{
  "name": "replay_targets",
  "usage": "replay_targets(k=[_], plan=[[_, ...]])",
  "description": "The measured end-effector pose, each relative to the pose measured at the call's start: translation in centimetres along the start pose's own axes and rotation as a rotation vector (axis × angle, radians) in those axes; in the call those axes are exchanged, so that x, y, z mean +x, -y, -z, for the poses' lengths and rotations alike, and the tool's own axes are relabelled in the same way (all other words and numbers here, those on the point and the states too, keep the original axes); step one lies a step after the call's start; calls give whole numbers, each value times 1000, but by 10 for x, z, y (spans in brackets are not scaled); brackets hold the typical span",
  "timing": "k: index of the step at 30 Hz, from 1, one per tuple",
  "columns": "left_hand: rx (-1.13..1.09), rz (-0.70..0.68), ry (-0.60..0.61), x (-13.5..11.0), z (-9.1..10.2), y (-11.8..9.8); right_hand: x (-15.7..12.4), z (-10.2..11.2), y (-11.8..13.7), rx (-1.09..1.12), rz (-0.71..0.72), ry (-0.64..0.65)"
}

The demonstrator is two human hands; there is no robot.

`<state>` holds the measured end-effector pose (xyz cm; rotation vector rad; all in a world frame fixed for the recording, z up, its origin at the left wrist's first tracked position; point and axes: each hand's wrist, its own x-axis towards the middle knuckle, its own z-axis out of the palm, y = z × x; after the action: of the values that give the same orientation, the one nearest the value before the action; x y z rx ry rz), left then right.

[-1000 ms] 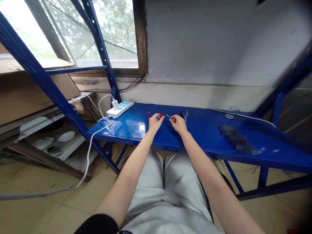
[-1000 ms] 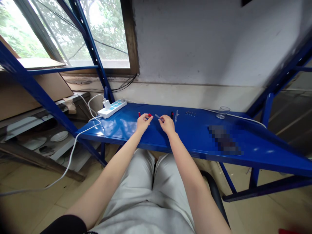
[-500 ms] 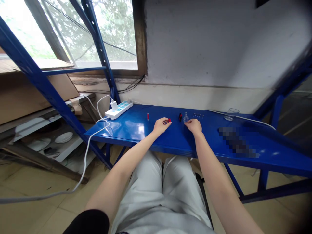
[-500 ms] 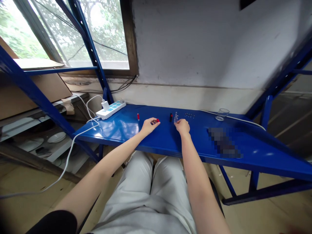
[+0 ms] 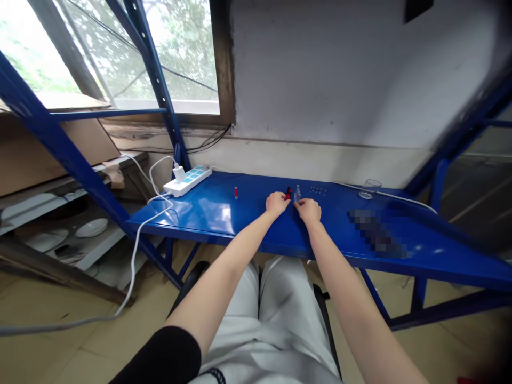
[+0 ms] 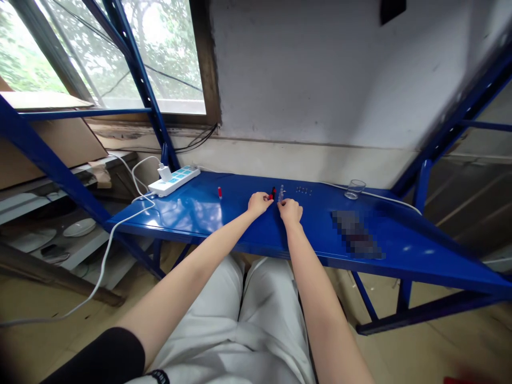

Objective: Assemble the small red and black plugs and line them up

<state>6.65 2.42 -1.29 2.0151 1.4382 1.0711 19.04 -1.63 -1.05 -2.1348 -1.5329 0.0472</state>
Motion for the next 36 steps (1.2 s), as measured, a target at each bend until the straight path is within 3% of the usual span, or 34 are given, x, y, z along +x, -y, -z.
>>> replay_targets(k=[7,15,18,21,24,27,30,33,36], plan=[[12,57,20,11,-9,8,1,-1,0,-31,15,15],[22,119,63,12,-1,3,0,0,1,-41,16,42],[35,46,76,17,20,2,-3,2,3,-42,-11,63],[62,-163,-51,25,58,6,-7,2,4,-47,-29,63],[308,-289,-117,31,102,17,-11,2,6,-33,-30,19],[563,-312,-95,29,133,34,-16,3,9,15,-7,-63],[732,-280,-79,21,146,53,-18,6,12,61,18,-157],[829,-246,-54,13,146,69,-20,9,13,102,44,-259],[835,-127,36,8,142,79,-21,12,14,139,73,-352]])
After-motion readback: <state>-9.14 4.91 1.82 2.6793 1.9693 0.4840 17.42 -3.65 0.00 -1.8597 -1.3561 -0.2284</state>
